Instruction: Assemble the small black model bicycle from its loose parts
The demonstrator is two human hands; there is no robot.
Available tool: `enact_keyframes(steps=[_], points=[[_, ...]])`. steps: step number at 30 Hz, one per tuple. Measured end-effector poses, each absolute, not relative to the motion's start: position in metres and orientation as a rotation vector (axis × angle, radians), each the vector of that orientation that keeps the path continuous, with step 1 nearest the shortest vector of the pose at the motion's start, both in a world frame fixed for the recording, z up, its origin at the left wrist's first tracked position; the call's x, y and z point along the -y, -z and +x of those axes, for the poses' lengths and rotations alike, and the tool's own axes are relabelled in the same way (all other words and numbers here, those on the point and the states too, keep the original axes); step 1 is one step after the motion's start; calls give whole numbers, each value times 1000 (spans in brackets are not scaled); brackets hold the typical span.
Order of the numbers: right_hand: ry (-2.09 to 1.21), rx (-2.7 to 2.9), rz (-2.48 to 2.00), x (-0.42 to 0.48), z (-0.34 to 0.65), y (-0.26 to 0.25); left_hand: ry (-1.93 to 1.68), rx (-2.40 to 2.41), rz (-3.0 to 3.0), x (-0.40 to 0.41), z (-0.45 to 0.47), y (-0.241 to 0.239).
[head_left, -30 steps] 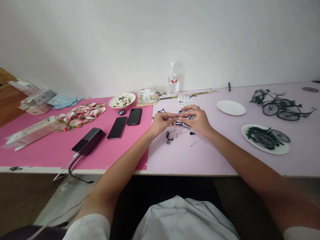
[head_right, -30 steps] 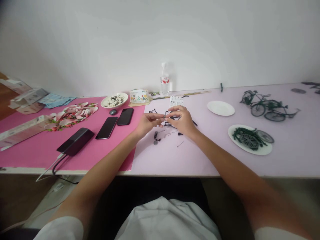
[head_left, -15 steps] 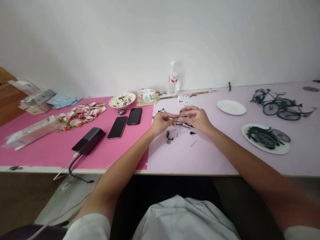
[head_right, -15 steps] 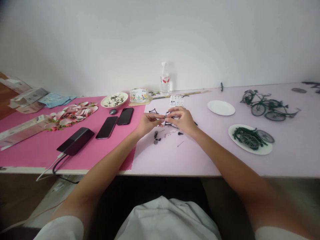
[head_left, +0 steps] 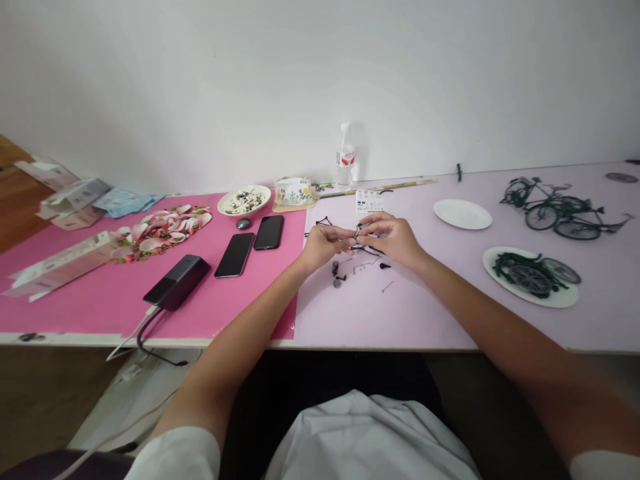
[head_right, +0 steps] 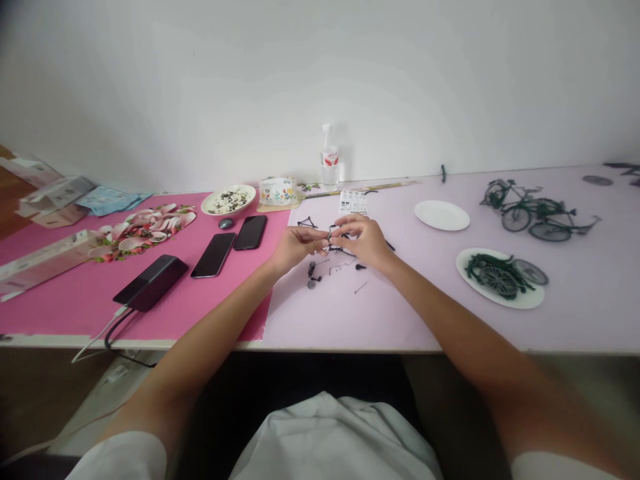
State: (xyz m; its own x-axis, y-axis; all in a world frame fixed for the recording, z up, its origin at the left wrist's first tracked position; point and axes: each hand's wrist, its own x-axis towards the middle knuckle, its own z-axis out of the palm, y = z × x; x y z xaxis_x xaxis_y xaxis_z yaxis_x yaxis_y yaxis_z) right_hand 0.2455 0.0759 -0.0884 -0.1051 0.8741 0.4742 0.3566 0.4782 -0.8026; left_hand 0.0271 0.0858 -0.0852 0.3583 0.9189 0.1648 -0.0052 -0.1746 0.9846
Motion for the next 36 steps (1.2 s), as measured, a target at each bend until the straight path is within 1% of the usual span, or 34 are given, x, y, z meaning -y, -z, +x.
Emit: enact_keyframes(steps=[13, 22, 31, 36], points=[[-885, 1656, -1159, -69, 249, 76, -1015, -842, 1526, -86, 26, 85], [-1178, 1572, -1040, -75, 252, 80, -974, -817, 1452, -83, 28, 81], [-1334, 1488, -1000, -75, 252, 83, -985, -826, 1441, -85, 28, 83], [-1346, 1457, -1013, -73, 251, 82, -967, -787, 1440, -87, 26, 85]])
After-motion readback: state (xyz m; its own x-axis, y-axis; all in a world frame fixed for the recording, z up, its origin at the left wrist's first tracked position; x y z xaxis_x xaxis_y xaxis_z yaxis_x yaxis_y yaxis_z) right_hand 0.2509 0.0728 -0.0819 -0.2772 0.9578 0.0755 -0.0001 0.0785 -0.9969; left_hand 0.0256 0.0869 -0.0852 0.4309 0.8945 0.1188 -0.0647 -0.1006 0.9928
